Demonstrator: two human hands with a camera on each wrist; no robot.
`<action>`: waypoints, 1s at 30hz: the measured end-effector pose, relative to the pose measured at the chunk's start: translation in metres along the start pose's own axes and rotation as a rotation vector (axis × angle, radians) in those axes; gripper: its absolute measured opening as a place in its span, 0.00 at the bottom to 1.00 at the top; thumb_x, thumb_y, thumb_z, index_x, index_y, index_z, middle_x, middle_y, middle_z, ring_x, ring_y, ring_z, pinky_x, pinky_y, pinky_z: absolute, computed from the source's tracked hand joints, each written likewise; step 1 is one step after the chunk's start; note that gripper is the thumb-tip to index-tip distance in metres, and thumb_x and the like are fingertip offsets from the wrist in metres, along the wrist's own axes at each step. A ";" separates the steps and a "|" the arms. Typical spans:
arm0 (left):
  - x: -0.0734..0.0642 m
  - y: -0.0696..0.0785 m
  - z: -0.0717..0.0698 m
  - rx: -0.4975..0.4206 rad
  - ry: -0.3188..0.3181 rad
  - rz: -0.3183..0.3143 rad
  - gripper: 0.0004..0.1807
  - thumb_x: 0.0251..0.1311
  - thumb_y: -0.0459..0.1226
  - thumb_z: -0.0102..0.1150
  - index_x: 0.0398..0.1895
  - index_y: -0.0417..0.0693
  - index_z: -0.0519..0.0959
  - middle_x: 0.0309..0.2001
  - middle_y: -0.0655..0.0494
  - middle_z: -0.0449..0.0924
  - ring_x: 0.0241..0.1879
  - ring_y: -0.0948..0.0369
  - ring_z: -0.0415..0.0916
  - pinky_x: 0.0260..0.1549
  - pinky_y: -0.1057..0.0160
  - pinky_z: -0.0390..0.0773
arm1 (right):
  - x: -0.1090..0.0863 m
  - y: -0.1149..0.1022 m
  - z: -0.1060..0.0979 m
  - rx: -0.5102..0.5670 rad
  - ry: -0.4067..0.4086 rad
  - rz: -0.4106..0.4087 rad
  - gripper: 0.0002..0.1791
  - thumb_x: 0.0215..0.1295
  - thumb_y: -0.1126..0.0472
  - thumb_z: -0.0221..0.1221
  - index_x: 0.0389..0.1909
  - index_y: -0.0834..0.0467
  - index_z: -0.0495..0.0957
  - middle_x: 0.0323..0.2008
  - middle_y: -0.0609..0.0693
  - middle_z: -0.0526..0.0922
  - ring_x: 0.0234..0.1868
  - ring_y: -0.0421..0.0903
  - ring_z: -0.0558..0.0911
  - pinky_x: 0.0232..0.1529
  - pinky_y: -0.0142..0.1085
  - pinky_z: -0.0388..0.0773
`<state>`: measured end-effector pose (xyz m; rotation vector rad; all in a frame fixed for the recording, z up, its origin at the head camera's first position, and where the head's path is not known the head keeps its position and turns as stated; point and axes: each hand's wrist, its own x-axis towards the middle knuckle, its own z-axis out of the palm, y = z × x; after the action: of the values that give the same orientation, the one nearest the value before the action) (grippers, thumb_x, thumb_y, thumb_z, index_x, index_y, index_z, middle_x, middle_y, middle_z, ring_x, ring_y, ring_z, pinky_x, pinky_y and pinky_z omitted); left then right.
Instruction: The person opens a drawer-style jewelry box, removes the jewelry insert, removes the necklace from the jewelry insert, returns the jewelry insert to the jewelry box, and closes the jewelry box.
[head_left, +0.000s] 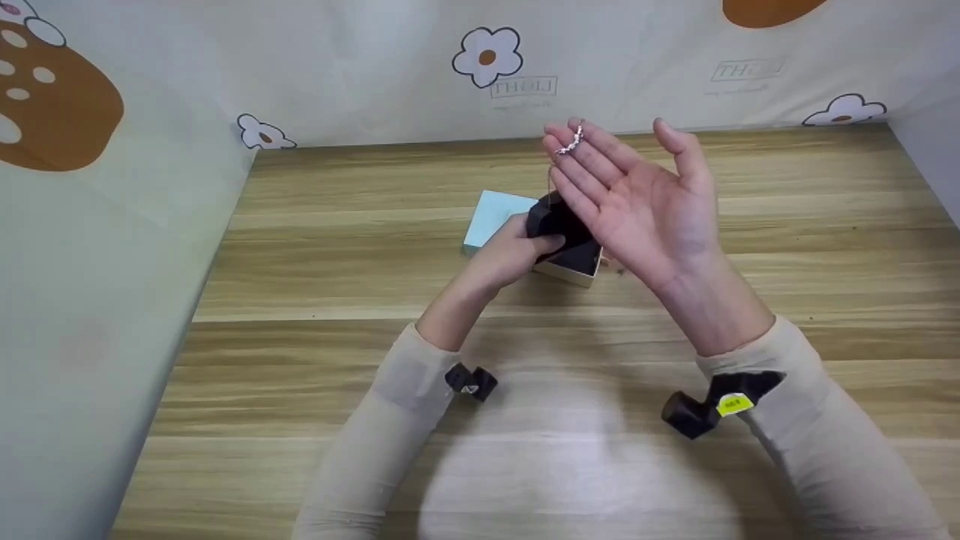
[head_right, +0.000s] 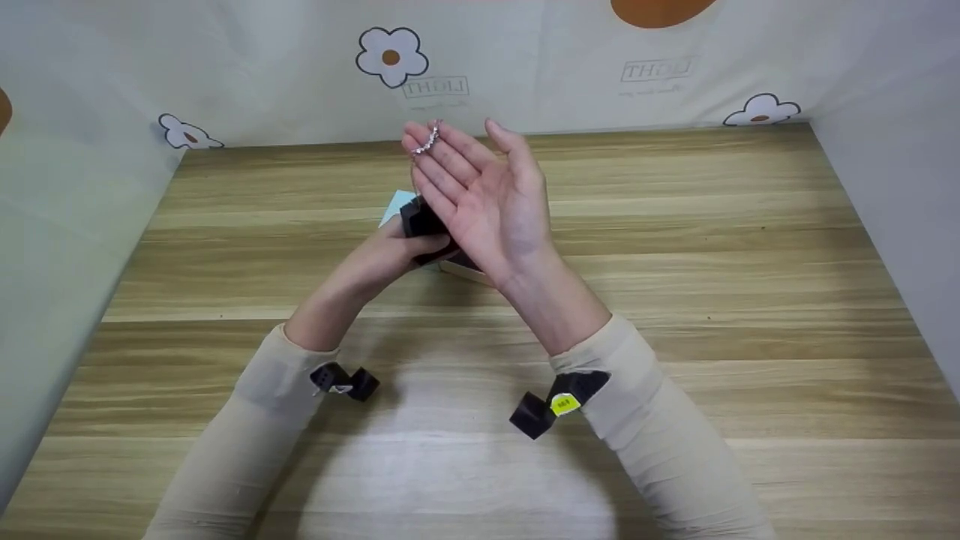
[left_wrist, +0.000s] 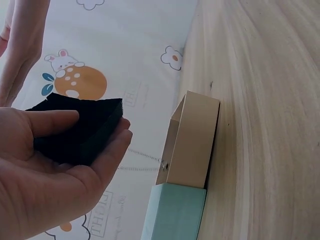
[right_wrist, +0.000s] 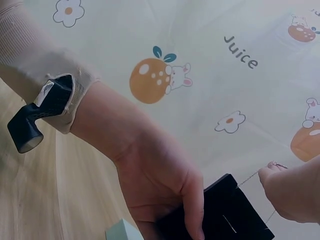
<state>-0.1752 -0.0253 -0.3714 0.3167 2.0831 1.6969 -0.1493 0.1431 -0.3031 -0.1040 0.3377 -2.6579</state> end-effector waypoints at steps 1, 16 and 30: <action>0.000 0.000 0.000 0.001 -0.004 -0.001 0.22 0.67 0.31 0.50 0.64 0.33 0.71 0.55 0.44 0.78 0.48 0.61 0.71 0.47 0.69 0.71 | 0.000 0.000 0.000 0.003 -0.002 -0.003 0.36 0.72 0.51 0.49 0.74 0.67 0.55 0.75 0.64 0.59 0.78 0.56 0.58 0.80 0.41 0.47; -0.002 -0.004 0.001 0.045 -0.129 0.030 0.22 0.68 0.30 0.50 0.64 0.34 0.72 0.61 0.41 0.77 0.52 0.62 0.72 0.55 0.68 0.71 | 0.001 -0.004 0.001 0.055 -0.020 -0.040 0.37 0.71 0.52 0.49 0.75 0.66 0.54 0.77 0.62 0.56 0.78 0.56 0.57 0.80 0.40 0.46; -0.008 -0.003 0.002 0.021 -0.232 0.041 0.22 0.67 0.30 0.53 0.65 0.34 0.72 0.59 0.40 0.78 0.50 0.63 0.74 0.52 0.70 0.73 | 0.000 -0.011 -0.002 0.056 -0.024 -0.054 0.39 0.71 0.51 0.48 0.76 0.65 0.52 0.77 0.61 0.56 0.78 0.55 0.57 0.80 0.40 0.45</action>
<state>-0.1674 -0.0277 -0.3735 0.5401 1.9374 1.5789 -0.1544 0.1527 -0.3018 -0.1284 0.2558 -2.7151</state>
